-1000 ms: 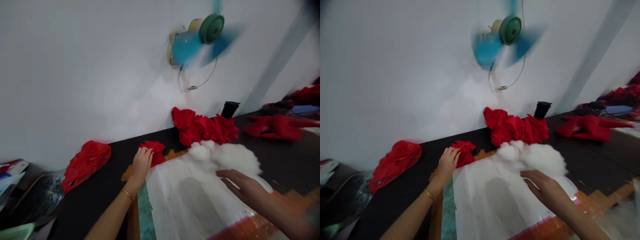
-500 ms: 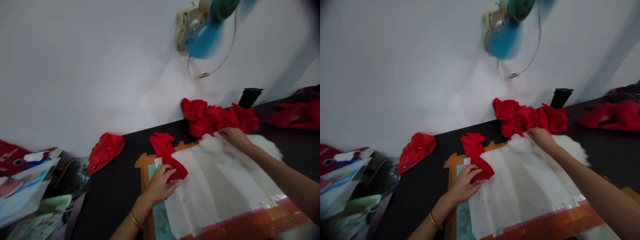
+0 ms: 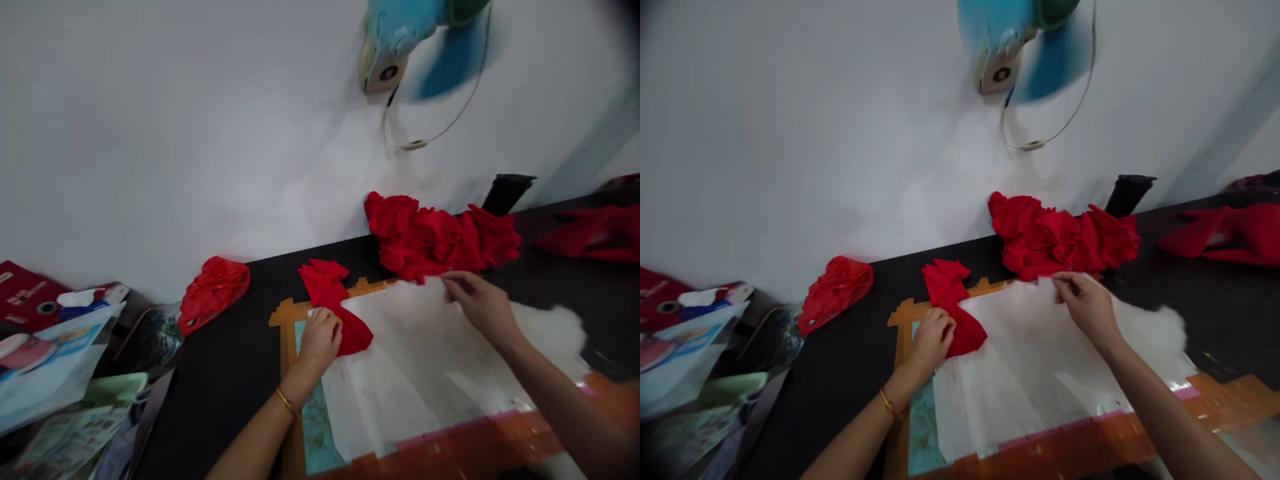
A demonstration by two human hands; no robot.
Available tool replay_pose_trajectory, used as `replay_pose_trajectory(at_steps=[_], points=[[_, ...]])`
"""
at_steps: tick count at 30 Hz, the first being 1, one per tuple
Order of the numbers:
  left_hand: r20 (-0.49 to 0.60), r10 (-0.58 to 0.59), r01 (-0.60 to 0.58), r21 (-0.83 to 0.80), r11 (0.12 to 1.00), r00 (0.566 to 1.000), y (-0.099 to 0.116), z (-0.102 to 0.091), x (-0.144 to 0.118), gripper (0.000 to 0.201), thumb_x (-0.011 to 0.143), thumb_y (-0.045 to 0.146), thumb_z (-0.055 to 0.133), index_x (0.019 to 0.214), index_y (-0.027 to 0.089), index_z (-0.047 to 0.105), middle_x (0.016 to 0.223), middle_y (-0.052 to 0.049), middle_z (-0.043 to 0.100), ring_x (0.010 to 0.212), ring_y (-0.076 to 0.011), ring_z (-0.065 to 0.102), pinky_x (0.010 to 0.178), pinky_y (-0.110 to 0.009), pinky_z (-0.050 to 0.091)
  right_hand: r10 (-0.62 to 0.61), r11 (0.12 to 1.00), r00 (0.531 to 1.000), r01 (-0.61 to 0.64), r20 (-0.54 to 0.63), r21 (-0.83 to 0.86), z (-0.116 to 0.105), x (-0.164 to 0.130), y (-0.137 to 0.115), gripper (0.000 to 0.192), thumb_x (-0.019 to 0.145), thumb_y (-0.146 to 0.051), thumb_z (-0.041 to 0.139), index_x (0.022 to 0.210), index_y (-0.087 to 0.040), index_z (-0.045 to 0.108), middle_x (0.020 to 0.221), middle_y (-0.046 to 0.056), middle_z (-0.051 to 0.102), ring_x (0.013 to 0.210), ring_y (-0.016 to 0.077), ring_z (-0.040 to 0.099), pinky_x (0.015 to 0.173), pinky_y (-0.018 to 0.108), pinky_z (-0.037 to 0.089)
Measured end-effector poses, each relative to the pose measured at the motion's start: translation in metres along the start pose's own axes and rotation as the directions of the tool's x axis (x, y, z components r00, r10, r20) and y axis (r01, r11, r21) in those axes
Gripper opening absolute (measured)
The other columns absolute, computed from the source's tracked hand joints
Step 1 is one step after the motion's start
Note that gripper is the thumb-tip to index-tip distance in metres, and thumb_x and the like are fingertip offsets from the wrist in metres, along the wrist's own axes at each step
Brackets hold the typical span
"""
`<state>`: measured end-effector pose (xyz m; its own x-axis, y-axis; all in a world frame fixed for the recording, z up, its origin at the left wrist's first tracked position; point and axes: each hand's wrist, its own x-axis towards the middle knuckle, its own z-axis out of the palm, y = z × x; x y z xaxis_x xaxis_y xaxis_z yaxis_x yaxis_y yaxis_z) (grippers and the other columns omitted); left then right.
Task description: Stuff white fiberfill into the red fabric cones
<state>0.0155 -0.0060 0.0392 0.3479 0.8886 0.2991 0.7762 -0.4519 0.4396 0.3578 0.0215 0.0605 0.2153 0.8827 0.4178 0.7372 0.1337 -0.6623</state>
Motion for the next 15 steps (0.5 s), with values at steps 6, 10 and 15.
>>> replay_pose_trajectory(at_steps=[6, 10, 15], points=[[-0.039, 0.034, -0.038, -0.133, 0.99, 0.999, 0.023, -0.004, 0.013, 0.019, 0.093, 0.02, 0.045, 0.094, 0.02, 0.064, 0.098, -0.007, 0.062, 0.096, -0.0222, 0.055, 0.09, -0.039, 0.045, -0.404, 0.888, 0.908, 0.418, 0.11, -0.194, 0.006, 0.009, 0.008, 0.039, 0.088, -0.038, 0.054, 0.122, -0.021, 0.06, 0.14, 0.015, 0.052, 0.124, 0.0322, 0.052, 0.101, 0.05, 0.043], [0.047, 0.079, -0.069, -0.19, 0.979, 0.996, 0.046, 0.016, 0.021, 0.016, 0.089, 0.019, 0.05, 0.094, 0.019, 0.065, 0.099, -0.007, 0.063, 0.1, -0.0233, 0.056, 0.092, -0.04, 0.046, -0.39, 0.829, 0.855, 0.487, 0.341, -0.274, 0.039, 0.005, 0.019, 0.056, 0.082, -0.028, 0.058, 0.137, -0.018, 0.05, 0.145, 0.019, 0.048, 0.129, 0.0378, 0.046, 0.103, 0.06, 0.036], [0.069, 0.042, -0.023, -0.261, 0.965, 0.997, 0.052, 0.037, 0.043, 0.037, 0.085, 0.015, 0.052, 0.121, 0.021, 0.056, 0.117, -0.009, 0.059, 0.103, -0.0228, 0.057, 0.092, -0.04, 0.049, -0.383, 0.866, 0.83, 0.475, 0.405, -0.154, 0.05, 0.015, 0.045, 0.04, 0.076, -0.015, 0.049, 0.108, -0.022, 0.071, 0.104, 0.009, 0.074, 0.097, 0.0268, 0.067, 0.09, 0.042, 0.051]])
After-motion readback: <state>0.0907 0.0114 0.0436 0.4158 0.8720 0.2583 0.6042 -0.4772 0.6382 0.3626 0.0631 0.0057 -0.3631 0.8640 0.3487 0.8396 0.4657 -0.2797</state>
